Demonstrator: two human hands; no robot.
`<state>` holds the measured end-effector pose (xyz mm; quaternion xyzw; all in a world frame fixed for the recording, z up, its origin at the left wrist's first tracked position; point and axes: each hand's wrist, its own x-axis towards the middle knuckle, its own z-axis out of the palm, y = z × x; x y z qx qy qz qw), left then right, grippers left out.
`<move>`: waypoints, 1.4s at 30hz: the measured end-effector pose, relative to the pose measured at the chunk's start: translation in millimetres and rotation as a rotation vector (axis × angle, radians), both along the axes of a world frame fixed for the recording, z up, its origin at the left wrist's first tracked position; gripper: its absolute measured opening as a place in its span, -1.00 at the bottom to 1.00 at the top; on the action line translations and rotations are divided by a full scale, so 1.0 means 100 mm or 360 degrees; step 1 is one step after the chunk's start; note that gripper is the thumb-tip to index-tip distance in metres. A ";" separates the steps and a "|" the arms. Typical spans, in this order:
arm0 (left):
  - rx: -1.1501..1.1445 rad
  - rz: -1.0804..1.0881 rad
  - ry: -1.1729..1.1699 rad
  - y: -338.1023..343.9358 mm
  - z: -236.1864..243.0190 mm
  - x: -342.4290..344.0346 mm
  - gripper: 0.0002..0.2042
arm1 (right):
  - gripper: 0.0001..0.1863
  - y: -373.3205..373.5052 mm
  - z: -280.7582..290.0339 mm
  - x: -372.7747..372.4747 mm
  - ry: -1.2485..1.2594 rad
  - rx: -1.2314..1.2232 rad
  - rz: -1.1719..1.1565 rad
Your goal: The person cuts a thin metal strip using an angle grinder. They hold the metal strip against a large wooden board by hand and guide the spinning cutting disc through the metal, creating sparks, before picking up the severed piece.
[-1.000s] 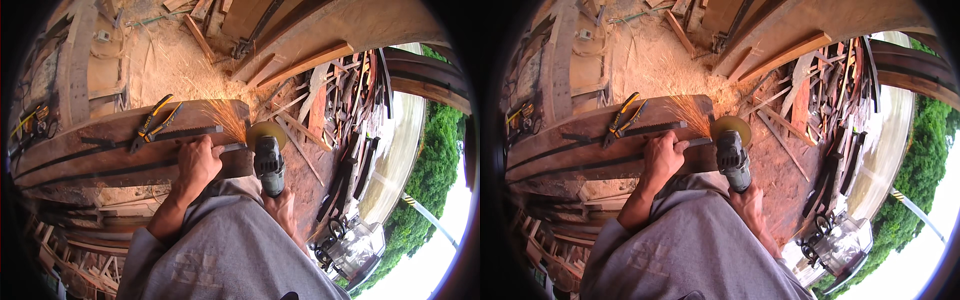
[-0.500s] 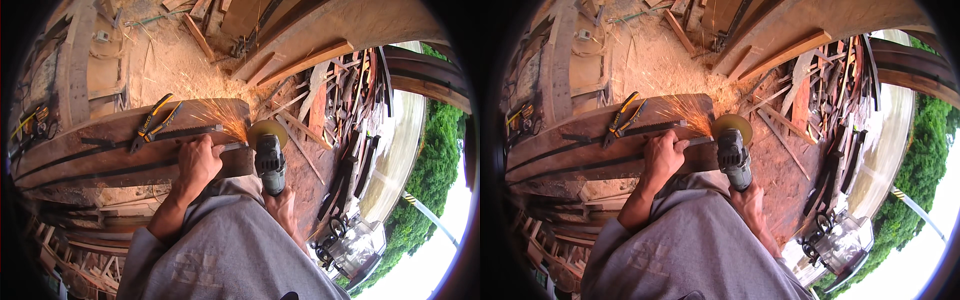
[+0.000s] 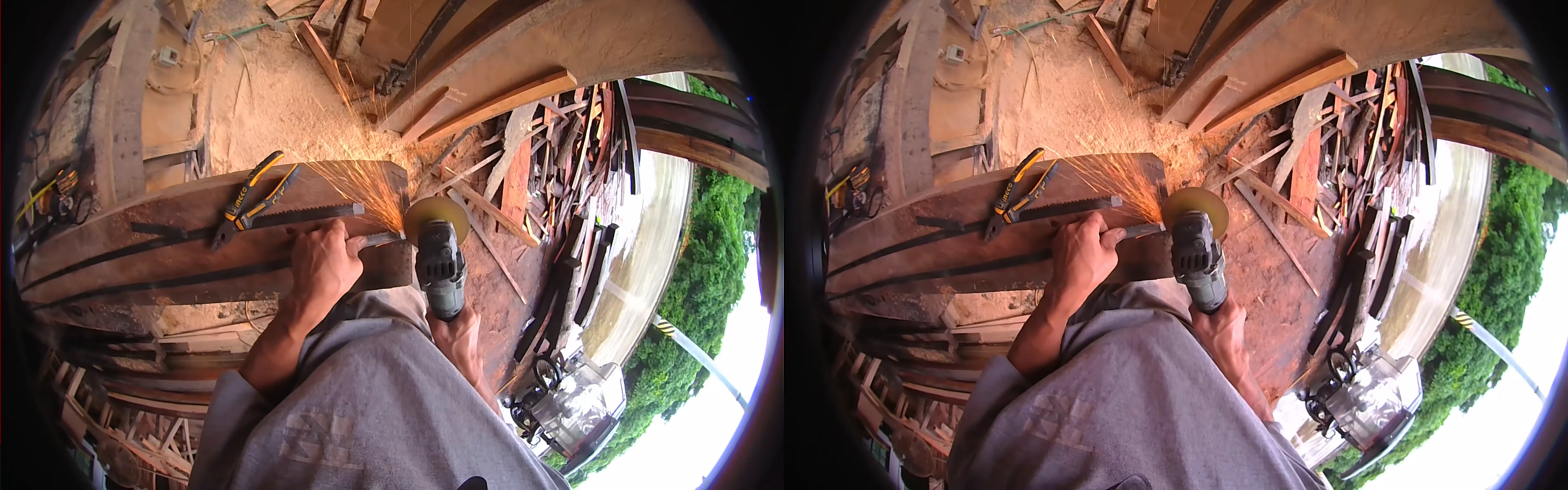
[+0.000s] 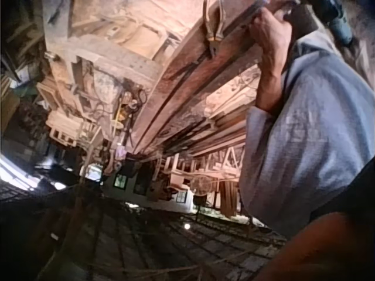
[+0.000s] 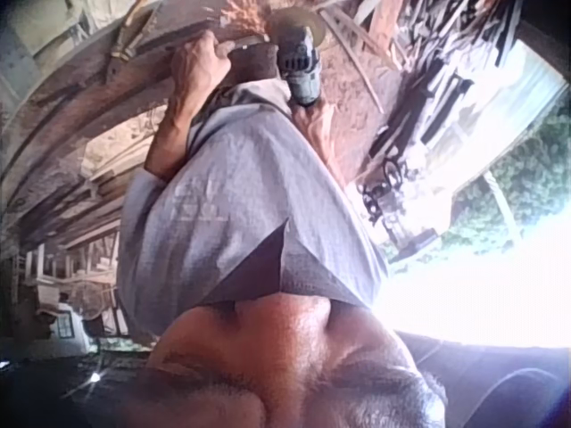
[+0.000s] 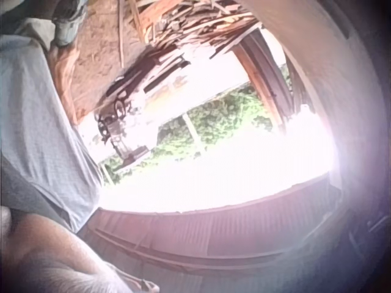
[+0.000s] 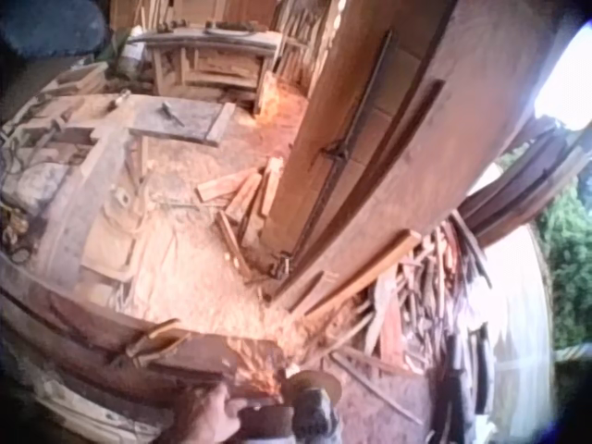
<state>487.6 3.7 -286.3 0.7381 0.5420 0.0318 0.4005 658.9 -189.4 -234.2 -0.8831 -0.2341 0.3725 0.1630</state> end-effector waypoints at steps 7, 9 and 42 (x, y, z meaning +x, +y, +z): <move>0.0029 -0.0024 0.0022 -0.02 -0.04 0.00 -0.77 | -0.65 0.04 0.05 -0.02 -0.0007 -0.0074 0.0035; 0.0023 -0.0023 0.0028 -0.01 -0.01 0.00 -0.77 | -0.66 0.06 0.01 0.02 0.0006 -0.0004 0.0045; 0.0011 -0.0018 0.0020 -0.01 -0.01 0.00 -0.77 | -0.73 0.13 0.13 0.02 -0.0030 -0.0035 0.0035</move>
